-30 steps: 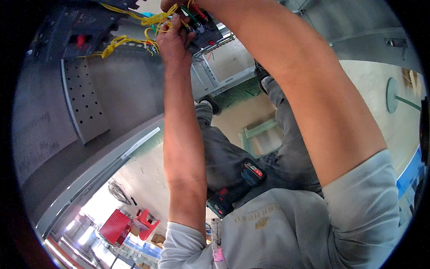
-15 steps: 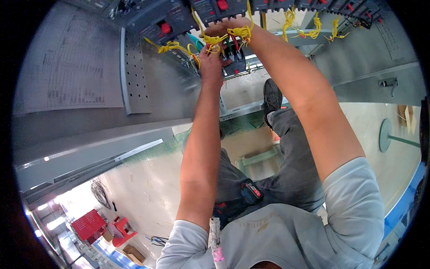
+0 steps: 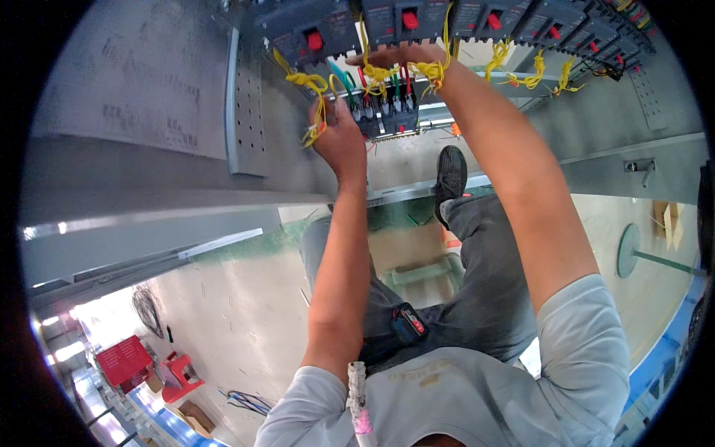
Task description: The person works inside an open electrical panel, using a cordless drill to tighten terminal screws on multiple circuit breakers. They handle and organize multicolored wires, then move a stool to access a different section of the panel and continue securing connections.
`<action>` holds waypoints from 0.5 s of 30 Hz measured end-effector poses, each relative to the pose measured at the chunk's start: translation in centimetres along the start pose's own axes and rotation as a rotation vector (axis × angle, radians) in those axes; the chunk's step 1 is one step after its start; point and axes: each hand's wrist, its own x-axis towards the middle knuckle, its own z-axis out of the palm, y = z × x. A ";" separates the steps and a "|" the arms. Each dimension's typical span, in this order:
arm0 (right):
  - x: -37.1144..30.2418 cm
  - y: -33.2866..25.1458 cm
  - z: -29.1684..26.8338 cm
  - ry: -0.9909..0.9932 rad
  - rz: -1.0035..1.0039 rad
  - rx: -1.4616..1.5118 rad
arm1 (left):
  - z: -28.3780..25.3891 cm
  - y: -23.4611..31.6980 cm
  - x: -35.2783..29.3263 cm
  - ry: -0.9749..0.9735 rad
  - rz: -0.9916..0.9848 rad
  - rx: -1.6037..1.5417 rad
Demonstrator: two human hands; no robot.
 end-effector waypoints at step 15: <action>-4.4 -6.6 -4.2 0.262 0.054 0.140 | 3.6 -2.8 4.7 -0.168 -0.610 -0.706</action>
